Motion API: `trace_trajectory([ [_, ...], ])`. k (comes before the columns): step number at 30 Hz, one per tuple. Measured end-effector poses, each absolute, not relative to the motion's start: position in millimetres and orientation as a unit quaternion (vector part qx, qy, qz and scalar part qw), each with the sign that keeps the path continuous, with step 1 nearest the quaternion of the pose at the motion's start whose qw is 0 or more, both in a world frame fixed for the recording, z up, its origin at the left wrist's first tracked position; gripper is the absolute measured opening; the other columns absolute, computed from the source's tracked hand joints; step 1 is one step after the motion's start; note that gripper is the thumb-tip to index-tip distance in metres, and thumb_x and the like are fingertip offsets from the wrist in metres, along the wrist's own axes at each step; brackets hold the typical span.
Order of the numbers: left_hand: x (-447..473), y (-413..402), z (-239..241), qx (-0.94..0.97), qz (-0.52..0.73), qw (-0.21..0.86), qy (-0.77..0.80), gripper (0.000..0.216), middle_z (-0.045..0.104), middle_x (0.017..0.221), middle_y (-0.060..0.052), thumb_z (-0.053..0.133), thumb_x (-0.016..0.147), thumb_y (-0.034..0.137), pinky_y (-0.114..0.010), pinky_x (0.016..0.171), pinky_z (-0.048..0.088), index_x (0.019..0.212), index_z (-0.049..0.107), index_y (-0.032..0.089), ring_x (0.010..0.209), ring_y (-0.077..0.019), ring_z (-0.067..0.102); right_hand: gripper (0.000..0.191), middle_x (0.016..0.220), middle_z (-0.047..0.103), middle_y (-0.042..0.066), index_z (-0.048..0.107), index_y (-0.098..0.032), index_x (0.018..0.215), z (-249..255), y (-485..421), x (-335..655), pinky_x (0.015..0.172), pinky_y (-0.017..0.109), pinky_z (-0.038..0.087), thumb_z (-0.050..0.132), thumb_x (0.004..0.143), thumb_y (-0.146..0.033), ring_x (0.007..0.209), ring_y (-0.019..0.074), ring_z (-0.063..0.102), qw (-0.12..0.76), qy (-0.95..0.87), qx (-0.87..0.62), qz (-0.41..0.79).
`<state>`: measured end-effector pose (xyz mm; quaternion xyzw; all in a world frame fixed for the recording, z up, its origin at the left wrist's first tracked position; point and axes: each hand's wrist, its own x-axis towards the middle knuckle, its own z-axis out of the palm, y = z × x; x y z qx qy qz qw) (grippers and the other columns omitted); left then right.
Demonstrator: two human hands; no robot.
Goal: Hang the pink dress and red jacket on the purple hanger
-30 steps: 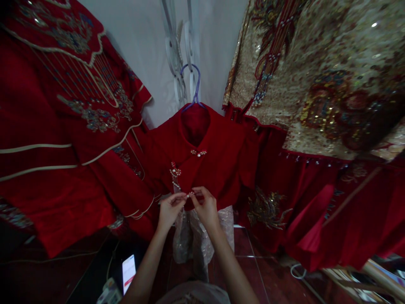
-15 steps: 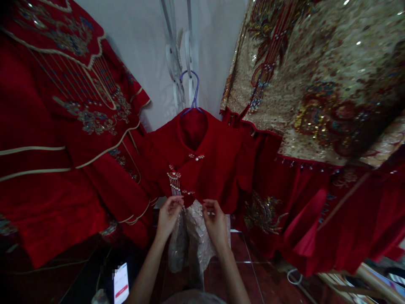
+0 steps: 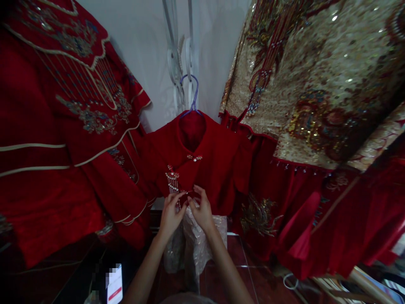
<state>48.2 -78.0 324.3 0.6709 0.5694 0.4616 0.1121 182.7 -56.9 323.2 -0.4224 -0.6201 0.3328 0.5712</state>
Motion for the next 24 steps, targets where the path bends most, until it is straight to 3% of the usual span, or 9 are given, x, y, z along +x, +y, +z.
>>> trace_trajectory([
  [8,43.2,-81.9,335.1,0.682,0.444,0.1,0.573,0.021,0.058,0.102,-0.006,0.056,0.081,0.02,-0.038,0.088,0.044,0.102,0.061,0.024,0.098,-0.0224,0.053,0.03,0.097,0.061,0.007,0.05,-0.02,0.105,318.5,-48.7,176.2,0.08,0.033,0.055,0.06,0.082,-0.036,0.088,0.0164,0.063,0.559,-0.62,-0.431,0.343],
  [12,39.8,-81.6,336.8,0.691,0.46,0.107,0.548,0.018,0.06,0.104,-0.006,0.055,0.084,0.023,-0.037,0.09,0.043,0.1,0.062,0.023,0.1,-0.0217,0.054,0.032,0.093,0.061,0.005,0.049,-0.02,0.108,316.7,-50.9,180.3,0.079,0.032,0.055,0.059,0.083,-0.039,0.087,0.016,0.063,0.564,-0.618,-0.423,0.348],
  [16,38.7,-81.1,338.7,0.703,0.464,0.144,0.52,0.021,0.064,0.103,-0.004,0.057,0.083,0.022,-0.034,0.085,0.045,0.103,0.063,0.024,0.096,-0.0204,0.056,0.032,0.091,0.061,0.004,0.048,-0.021,0.109,315.4,-52.3,183.3,0.079,0.032,0.055,0.056,0.086,-0.042,0.086,0.0155,0.063,0.565,-0.604,-0.422,0.371],
  [24,34.0,-82.8,343.8,0.652,0.509,0.272,0.493,0.014,0.066,0.083,-0.003,0.061,0.082,0.032,-0.024,0.068,0.045,0.087,0.065,0.019,0.075,-0.0146,0.059,0.035,0.082,0.062,0.0,0.052,-0.022,0.101,326.2,-57.0,186.0,0.068,0.028,0.056,0.061,0.079,-0.048,0.075,0.0139,0.064,0.551,-0.579,-0.389,0.458],
])
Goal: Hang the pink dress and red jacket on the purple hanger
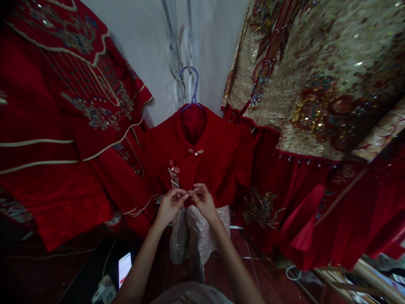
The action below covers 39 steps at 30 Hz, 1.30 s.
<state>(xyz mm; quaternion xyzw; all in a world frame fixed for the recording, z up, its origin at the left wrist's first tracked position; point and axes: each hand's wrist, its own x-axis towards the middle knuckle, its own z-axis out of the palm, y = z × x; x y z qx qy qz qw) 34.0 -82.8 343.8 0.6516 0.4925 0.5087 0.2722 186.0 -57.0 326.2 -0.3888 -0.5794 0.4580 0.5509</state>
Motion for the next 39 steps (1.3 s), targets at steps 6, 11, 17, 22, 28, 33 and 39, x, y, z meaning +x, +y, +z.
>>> trace_trajectory([
  [6,35.5,-86.7,341.2,0.596,0.554,0.313,0.49,0.012,0.063,0.078,-0.002,0.063,0.078,0.029,-0.023,0.068,0.043,0.081,0.062,0.018,0.071,-0.0126,0.056,0.033,0.091,0.065,0.004,0.058,-0.019,0.099,328.0,-65.6,184.9,0.08,0.03,0.054,0.067,0.077,-0.042,0.086,0.0154,0.065,0.521,-0.618,-0.39,0.442],
  [11,38.6,-91.5,344.8,0.553,0.578,0.359,0.481,0.02,0.061,0.073,-0.001,0.065,0.077,0.036,-0.023,0.067,0.045,0.078,0.061,0.017,0.069,-0.0126,0.056,0.03,0.091,0.064,0.004,0.054,-0.021,0.096,329.9,-74.9,179.6,0.075,0.029,0.056,0.063,0.08,-0.045,0.086,0.0156,0.065,0.526,-0.609,-0.372,0.462],
  [17,40.8,-87.5,351.8,0.537,0.582,0.404,0.459,0.025,0.063,0.077,-0.002,0.067,0.075,0.041,-0.023,0.071,0.047,0.081,0.062,0.017,0.074,-0.0129,0.059,0.032,0.085,0.064,0.002,0.057,-0.021,0.09,349.1,-79.3,186.1,0.067,0.028,0.058,0.067,0.075,-0.047,0.079,0.0154,0.064,0.528,-0.56,-0.362,0.526],
  [22,42.9,-58.6,381.4,0.414,0.687,0.38,0.46,0.036,0.069,0.102,-0.004,0.062,0.078,0.048,-0.026,0.083,0.048,0.1,0.065,0.019,0.094,-0.0165,0.063,0.03,0.078,0.064,-0.001,0.063,-0.02,0.092,376.7,-83.3,204.1,0.055,0.023,0.054,0.071,0.072,-0.041,0.064,0.0112,0.06,0.494,-0.526,-0.328,0.609],
  [28,40.6,-37.2,406.0,0.327,0.712,0.493,0.379,0.037,0.072,0.102,-0.009,0.066,0.075,0.043,-0.028,0.081,0.049,0.097,0.069,0.013,0.088,-0.0171,0.067,0.027,0.074,0.063,0.0,0.066,-0.02,0.09,382.5,-87.2,218.4,0.052,0.021,0.051,0.072,0.072,-0.039,0.06,0.0104,0.057,0.47,-0.527,-0.322,0.631],
  [33,40.8,-33.7,394.9,0.325,0.735,0.45,0.389,0.03,0.073,0.101,-0.006,0.072,0.069,0.036,-0.027,0.084,0.047,0.091,0.07,0.016,0.088,-0.0149,0.067,0.029,0.075,0.063,0.001,0.067,-0.02,0.092,377.8,-83.8,211.7,0.05,0.02,0.05,0.072,0.071,-0.04,0.059,0.0098,0.056,0.477,-0.509,-0.322,0.64],
  [39,47.9,-32.6,409.7,0.364,0.694,0.455,0.422,0.027,0.072,0.094,-0.005,0.069,0.072,0.038,-0.028,0.086,0.046,0.088,0.07,0.016,0.091,-0.0163,0.064,0.028,0.072,0.063,0.0,0.066,-0.018,0.09,383.6,-82.0,207.0,0.05,0.018,0.05,0.075,0.071,-0.036,0.062,0.0093,0.056,0.43,-0.53,-0.286,0.673],
])
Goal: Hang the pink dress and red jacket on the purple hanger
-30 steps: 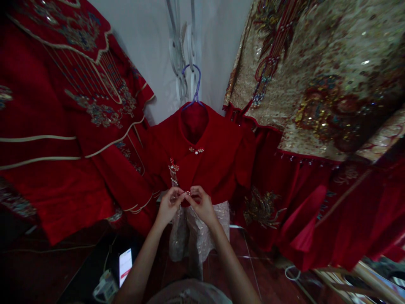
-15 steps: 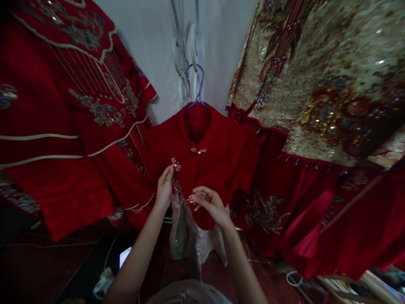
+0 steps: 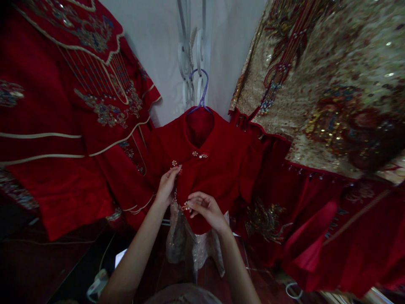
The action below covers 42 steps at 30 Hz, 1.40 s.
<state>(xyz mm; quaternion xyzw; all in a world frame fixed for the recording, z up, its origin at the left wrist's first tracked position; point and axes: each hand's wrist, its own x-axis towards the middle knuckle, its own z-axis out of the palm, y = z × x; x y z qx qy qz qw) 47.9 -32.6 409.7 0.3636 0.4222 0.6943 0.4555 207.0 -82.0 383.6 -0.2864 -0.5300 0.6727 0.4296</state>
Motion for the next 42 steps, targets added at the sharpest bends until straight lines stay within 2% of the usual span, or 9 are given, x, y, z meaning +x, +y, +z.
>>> trace_trajectory([
  [5,51.9,-36.5,448.4,0.592,0.64,0.275,0.405,0.021,0.067,0.095,-0.004,0.061,0.082,0.036,-0.027,0.081,0.047,0.094,0.068,0.02,0.088,-0.0151,0.06,0.023,0.068,0.061,-0.002,0.064,-0.017,0.084,383.4,-88.7,226.1,0.051,0.018,0.049,0.076,0.071,-0.032,0.058,0.008,0.055,0.404,-0.542,-0.265,0.687],
  [12,57.9,-31.2,478.9,0.751,0.484,-0.102,0.438,0.025,0.049,0.125,-0.009,0.055,0.087,0.04,-0.043,0.099,0.034,0.106,0.064,0.025,0.114,-0.0237,0.043,0.026,0.064,0.059,-0.002,0.057,-0.016,0.075,380.8,-100.4,258.7,0.052,0.019,0.044,0.077,0.07,-0.031,0.054,0.008,0.055,0.343,-0.561,-0.243,0.713],
  [21,61.3,-5.8,486.5,0.813,0.43,-0.191,0.342,0.015,0.063,0.097,-0.003,0.044,0.094,0.032,-0.046,0.111,0.02,0.096,0.052,0.019,0.102,-0.0175,0.054,0.023,0.065,0.057,-0.002,0.058,-0.017,0.078,378.9,-104.9,258.9,0.054,0.02,0.044,0.074,0.074,-0.033,0.057,0.0087,0.053,0.385,-0.573,-0.281,0.667],
  [24,58.7,-0.1,487.3,0.814,0.436,-0.223,0.314,0.013,0.066,0.087,0.0,0.041,0.095,0.026,-0.043,0.108,0.025,0.092,0.051,0.019,0.087,-0.0145,0.059,0.017,0.066,0.057,-0.001,0.06,-0.018,0.079,393.2,-99.6,258.8,0.057,0.022,0.045,0.069,0.079,-0.032,0.057,0.0095,0.054,0.435,-0.589,-0.266,0.627],
  [28,50.0,-2.3,491.4,0.799,0.454,-0.218,0.328,0.013,0.066,0.086,-0.003,0.037,0.095,0.021,-0.034,0.089,0.039,0.096,0.049,0.017,0.074,-0.0137,0.059,0.007,0.09,0.063,0.001,0.063,-0.023,0.087,443.1,-82.2,247.0,0.085,0.03,0.05,0.061,0.085,-0.03,0.087,0.0146,0.061,0.592,-0.569,-0.206,0.532],
  [32,41.7,-12.0,489.6,0.758,0.468,-0.22,0.398,0.027,0.061,0.083,-0.004,0.045,0.09,0.021,-0.037,0.089,0.037,0.116,0.045,0.013,0.078,-0.0174,0.057,0.045,0.143,0.044,0.002,0.051,-0.03,0.129,489.8,-63.7,210.8,0.114,0.04,0.026,0.06,0.085,-0.039,0.135,0.02,0.037,0.545,-0.643,-0.171,0.511],
  [37,19.6,-9.6,486.7,0.704,0.489,-0.247,0.452,0.057,0.048,0.118,-0.014,0.043,0.083,0.009,-0.043,0.094,0.037,0.138,0.032,0.017,0.109,-0.025,0.045,0.101,0.158,0.005,0.008,0.006,-0.024,0.151,484.8,-46.6,176.0,0.114,0.055,0.009,0.059,0.075,-0.064,0.145,0.028,-0.002,0.535,-0.699,-0.355,0.316],
  [39,1.1,-3.7,493.3,0.674,0.52,-0.238,0.467,0.062,0.041,0.124,-0.017,0.045,0.078,0.005,-0.043,0.097,0.037,0.138,0.032,0.015,0.115,-0.0266,0.041,0.112,0.157,0.004,0.015,-0.004,-0.019,0.151,477.5,-38.5,186.7,0.111,0.061,0.007,0.06,0.072,-0.067,0.144,0.0334,-0.001,0.54,-0.697,-0.437,0.18],
  [42,-30.2,5.3,512.2,0.662,0.518,-0.219,0.495,0.049,0.044,0.118,-0.016,0.049,0.076,0.005,-0.044,0.098,0.038,0.123,0.048,0.015,0.113,-0.0282,0.043,0.107,0.151,0.024,0.022,0.008,-0.014,0.15,479.2,-21.3,227.7,0.109,0.058,0.017,0.057,0.073,-0.069,0.139,0.0365,0.022,0.519,-0.69,-0.505,0.002],
])
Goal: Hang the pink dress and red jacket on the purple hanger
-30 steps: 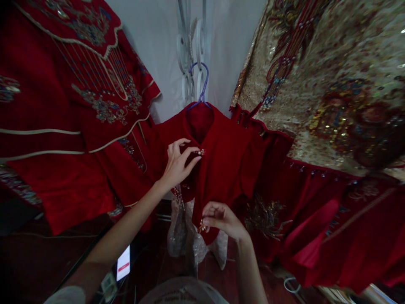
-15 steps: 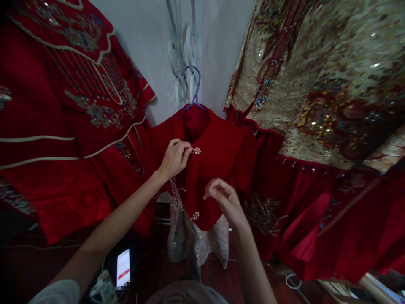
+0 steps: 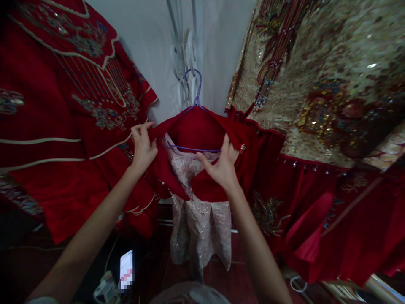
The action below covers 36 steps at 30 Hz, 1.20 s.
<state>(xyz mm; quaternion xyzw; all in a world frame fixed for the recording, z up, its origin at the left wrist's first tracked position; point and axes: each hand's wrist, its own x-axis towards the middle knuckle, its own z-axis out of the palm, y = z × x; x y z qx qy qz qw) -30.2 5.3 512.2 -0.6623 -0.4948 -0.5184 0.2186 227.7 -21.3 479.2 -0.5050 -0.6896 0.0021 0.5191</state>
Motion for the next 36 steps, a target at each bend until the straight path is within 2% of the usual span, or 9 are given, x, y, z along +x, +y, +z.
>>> trace_trajectory([
  [6,-63.8,14.2,552.8,-0.673,-0.496,0.152,-0.527,0.02,0.061,0.091,-0.006,0.053,0.083,0.027,-0.035,0.083,0.044,0.1,0.06,0.019,0.087,-0.0218,0.056,0.072,0.124,0.058,0.02,0.053,-0.012,0.128,522.7,30.7,310.2,0.103,0.053,0.03,0.047,0.081,-0.066,0.119,0.0365,0.049,0.438,-0.702,-0.525,-0.198],
  [9,-71.8,15.8,561.8,-0.717,-0.473,0.05,-0.51,0.027,0.064,0.077,-0.003,0.056,0.082,0.041,-0.026,0.069,0.043,0.091,0.064,0.016,0.07,-0.0162,0.055,0.06,0.085,0.071,0.012,0.07,-0.016,0.095,550.7,53.6,329.6,0.084,0.04,0.045,0.044,0.081,-0.069,0.084,0.0278,0.064,0.414,-0.727,-0.527,-0.15],
  [12,-83.4,18.2,562.8,-0.735,-0.461,0.003,-0.498,0.032,0.067,0.077,-0.003,0.056,0.081,0.046,-0.024,0.063,0.04,0.083,0.067,0.016,0.067,-0.015,0.055,0.061,0.052,0.062,0.004,0.065,-0.018,0.061,571.4,62.8,336.3,0.059,0.029,0.044,0.043,0.079,-0.073,0.055,0.0168,0.059,0.362,-0.773,-0.521,-0.021],
  [14,-93.7,21.0,560.4,-0.707,-0.474,0.023,-0.524,0.031,0.067,0.076,-0.003,0.057,0.079,0.044,-0.024,0.061,0.039,0.081,0.068,0.016,0.065,-0.0149,0.054,0.06,0.048,0.059,0.002,0.062,-0.018,0.057,577.6,61.4,335.4,0.052,0.026,0.041,0.047,0.077,-0.072,0.049,0.0135,0.056,0.352,-0.792,-0.495,0.059],
  [17,-112.3,25.2,552.1,-0.654,-0.475,0.081,-0.583,0.029,0.067,0.073,-0.004,0.058,0.077,0.042,-0.025,0.061,0.039,0.083,0.069,0.016,0.063,-0.0164,0.055,0.052,0.061,0.065,0.003,0.064,-0.018,0.07,575.8,54.9,331.2,0.051,0.025,0.043,0.059,0.07,-0.07,0.054,0.0136,0.058,0.373,-0.797,-0.452,0.145],
  [23,-152.9,18.6,524.9,-0.648,-0.38,0.099,-0.653,0.025,0.063,0.061,-0.004,0.065,0.07,0.045,-0.03,0.067,0.041,0.077,0.07,0.021,0.06,-0.021,0.056,0.052,0.066,0.065,0.004,0.063,-0.018,0.078,563.5,51.6,329.3,0.05,0.024,0.042,0.06,0.068,-0.068,0.056,0.013,0.057,0.395,-0.783,-0.445,0.182],
  [28,-142.1,-4.7,529.1,-0.812,-0.316,-0.032,-0.489,0.025,0.066,0.093,-0.007,0.059,0.076,0.045,-0.032,0.084,0.047,0.081,0.069,0.023,0.087,-0.0207,0.061,0.047,0.061,0.063,0.002,0.062,-0.018,0.076,563.3,53.0,328.8,0.047,0.023,0.04,0.064,0.068,-0.064,0.05,0.0109,0.054,0.407,-0.779,-0.435,0.194],
  [33,-91.8,4.7,542.2,-0.845,-0.342,0.025,-0.41,0.018,0.046,0.139,-0.009,0.057,0.081,0.036,-0.045,0.111,0.03,0.081,0.066,0.021,0.129,-0.0248,0.042,0.046,0.063,0.062,0.001,0.063,-0.018,0.077,562.0,53.0,330.5,0.048,0.022,0.04,0.063,0.071,-0.063,0.051,0.0104,0.052,0.415,-0.78,-0.431,0.183],
  [36,-74.6,28.8,539.1,-0.834,-0.345,0.044,-0.429,0.016,0.042,0.143,-0.012,0.055,0.08,0.031,-0.047,0.111,0.029,0.082,0.066,0.019,0.132,-0.0274,0.04,0.046,0.065,0.063,0.002,0.064,-0.017,0.081,556.9,51.6,333.1,0.051,0.023,0.041,0.056,0.078,-0.062,0.054,0.0116,0.053,0.406,-0.797,-0.43,0.124],
])
